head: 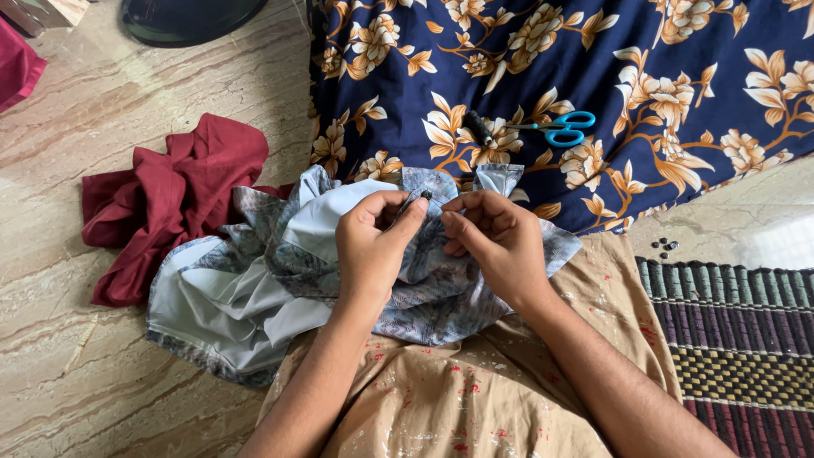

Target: The person sits on the floor with a gray garment across their lap and attaches small dark buttons to it by hand, picking buttons one at a time from a mat beside them and working them through the fabric at the placket. A pair of scissors rests on the bed nearby and is not used.

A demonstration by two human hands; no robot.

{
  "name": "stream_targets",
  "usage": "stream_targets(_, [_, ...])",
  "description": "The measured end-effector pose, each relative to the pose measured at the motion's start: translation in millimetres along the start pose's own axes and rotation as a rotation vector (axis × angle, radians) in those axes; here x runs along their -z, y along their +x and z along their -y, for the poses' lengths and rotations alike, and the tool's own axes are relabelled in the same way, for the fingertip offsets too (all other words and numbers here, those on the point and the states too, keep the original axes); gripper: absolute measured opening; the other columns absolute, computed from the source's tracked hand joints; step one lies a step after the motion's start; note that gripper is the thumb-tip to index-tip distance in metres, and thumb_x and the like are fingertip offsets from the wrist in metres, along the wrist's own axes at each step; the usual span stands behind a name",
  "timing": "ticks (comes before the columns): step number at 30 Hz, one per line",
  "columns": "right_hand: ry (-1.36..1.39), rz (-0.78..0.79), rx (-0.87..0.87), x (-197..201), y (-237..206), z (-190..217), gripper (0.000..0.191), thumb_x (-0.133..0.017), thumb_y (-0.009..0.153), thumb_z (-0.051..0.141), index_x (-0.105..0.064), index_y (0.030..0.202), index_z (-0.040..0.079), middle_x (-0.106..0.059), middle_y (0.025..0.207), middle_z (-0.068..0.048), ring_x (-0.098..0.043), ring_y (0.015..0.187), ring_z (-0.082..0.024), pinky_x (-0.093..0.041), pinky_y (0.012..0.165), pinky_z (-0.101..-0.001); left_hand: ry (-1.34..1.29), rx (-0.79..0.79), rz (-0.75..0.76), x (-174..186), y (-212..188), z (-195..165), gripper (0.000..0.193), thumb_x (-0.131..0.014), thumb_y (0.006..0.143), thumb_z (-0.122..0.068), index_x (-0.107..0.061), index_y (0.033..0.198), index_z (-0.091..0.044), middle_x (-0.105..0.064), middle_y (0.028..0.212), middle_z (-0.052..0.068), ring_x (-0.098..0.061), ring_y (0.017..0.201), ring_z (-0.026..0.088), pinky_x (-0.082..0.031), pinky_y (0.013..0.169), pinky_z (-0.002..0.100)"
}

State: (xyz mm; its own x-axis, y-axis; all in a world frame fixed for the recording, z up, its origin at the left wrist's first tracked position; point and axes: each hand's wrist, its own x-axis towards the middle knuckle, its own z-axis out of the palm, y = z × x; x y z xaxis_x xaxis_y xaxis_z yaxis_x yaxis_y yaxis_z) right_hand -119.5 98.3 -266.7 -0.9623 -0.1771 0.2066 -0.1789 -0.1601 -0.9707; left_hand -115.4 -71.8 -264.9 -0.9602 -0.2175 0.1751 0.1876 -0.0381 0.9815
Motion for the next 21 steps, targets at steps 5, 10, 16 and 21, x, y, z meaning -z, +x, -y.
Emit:
stream_targets(5, [0.009, 0.014, 0.002, 0.6, 0.4, -1.8, 0.017, -0.069, 0.098, 0.01, -0.069, 0.106, -0.005, -0.068, 0.082, -0.002, -0.067, 0.069, -0.007, -0.057, 0.063, -0.0224, -0.022, -0.035, 0.015, 0.7, 0.5, 3.8, 0.016, -0.078, 0.09, -0.009, -0.073, 0.102, 0.001, -0.069, 0.083, -0.004, -0.058, 0.074, 0.001, -0.048, 0.069, 0.018])
stream_targets(10, [0.013, 0.009, -0.005, 0.4, -0.1, -4.9, 0.017, -0.069, 0.098, 0.01, -0.069, 0.106, -0.005, -0.068, 0.081, -0.002, -0.067, 0.068, -0.007, -0.058, 0.062, -0.0226, 0.037, -0.069, 0.032, 0.4, -1.9, 2.1, 0.016, -0.076, 0.092, -0.008, -0.074, 0.105, 0.0, -0.071, 0.086, -0.004, -0.06, 0.075, 0.001, -0.049, 0.07, 0.018])
stream_targets(16, [-0.007, 0.01, -0.043, 0.3, 0.6, -5.6, 0.016, -0.069, 0.097, 0.009, -0.069, 0.105, -0.005, -0.068, 0.079, -0.002, -0.067, 0.065, -0.008, -0.057, 0.059, -0.0228, 0.173, -0.135, 0.022, 0.3, -6.6, -8.1, 0.016, -0.075, 0.092, -0.007, -0.074, 0.106, 0.0, -0.073, 0.085, -0.001, -0.063, 0.076, 0.002, -0.052, 0.069, 0.019])
stream_targets(21, [-0.022, 0.013, -0.055, -0.2, 0.8, -4.9, 0.017, -0.069, 0.097, 0.01, -0.07, 0.106, -0.004, -0.068, 0.078, -0.002, -0.067, 0.065, -0.008, -0.056, 0.058, -0.0225, 0.318, -0.311, -0.009, -1.9, -11.5, -15.4, 0.016, -0.076, 0.091, -0.006, -0.075, 0.105, 0.0, -0.075, 0.092, 0.003, -0.071, 0.082, 0.007, -0.056, 0.074, 0.022])
